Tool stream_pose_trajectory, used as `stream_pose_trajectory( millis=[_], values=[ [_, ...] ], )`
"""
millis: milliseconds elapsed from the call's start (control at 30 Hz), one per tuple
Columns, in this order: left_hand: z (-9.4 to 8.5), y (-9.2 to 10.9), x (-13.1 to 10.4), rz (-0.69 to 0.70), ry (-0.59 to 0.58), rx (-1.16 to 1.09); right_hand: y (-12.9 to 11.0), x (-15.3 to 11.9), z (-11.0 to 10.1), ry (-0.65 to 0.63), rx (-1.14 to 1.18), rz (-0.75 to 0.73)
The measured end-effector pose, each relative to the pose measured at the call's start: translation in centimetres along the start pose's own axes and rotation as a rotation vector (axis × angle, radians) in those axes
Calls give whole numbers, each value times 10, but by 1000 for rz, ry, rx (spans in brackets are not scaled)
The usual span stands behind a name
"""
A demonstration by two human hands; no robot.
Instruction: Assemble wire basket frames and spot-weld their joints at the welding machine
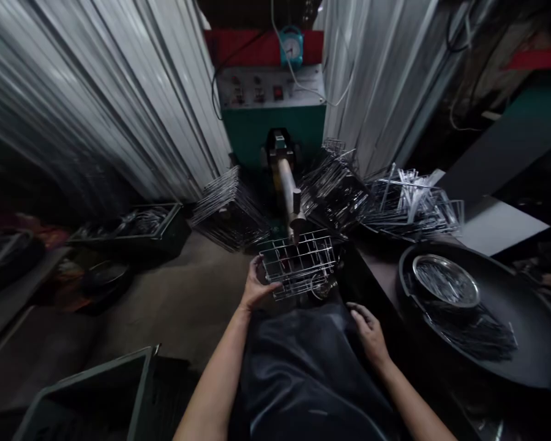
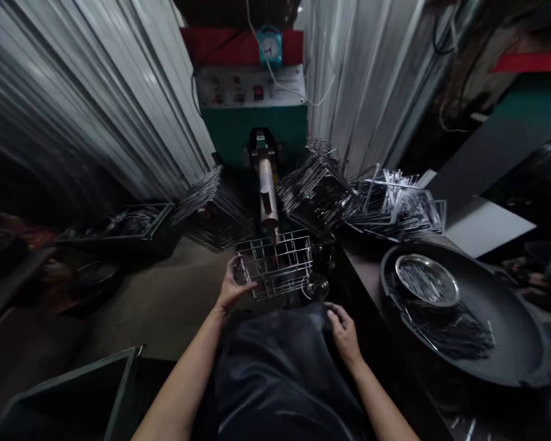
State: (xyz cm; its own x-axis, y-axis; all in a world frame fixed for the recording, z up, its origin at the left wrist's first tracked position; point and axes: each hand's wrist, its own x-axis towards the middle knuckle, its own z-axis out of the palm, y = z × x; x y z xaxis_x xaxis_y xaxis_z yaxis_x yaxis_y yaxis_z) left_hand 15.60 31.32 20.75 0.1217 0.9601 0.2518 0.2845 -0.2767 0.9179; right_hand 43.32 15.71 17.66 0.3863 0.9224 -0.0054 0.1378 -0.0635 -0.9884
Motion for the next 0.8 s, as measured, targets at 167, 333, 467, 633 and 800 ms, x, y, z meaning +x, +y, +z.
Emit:
stream_pose_trajectory(
  millis=[167,333,467,633,800],
  values=[
    [-16,16,-2,100,27,96,0,-13,-6,-285,-426,-255],
    [-29,39,-6,265,69,255,-76,-3,0,-519,-460,-408],
    [-28,45,-12,316,-96,383,-138,19,22,-615,-567,-359],
    [-18,64,-17,381,-247,617,-148,43,58,-561,-626,-303],
    [-13,100,-8,379,-286,763,-123,45,88,-312,-156,-301]
  ],
)
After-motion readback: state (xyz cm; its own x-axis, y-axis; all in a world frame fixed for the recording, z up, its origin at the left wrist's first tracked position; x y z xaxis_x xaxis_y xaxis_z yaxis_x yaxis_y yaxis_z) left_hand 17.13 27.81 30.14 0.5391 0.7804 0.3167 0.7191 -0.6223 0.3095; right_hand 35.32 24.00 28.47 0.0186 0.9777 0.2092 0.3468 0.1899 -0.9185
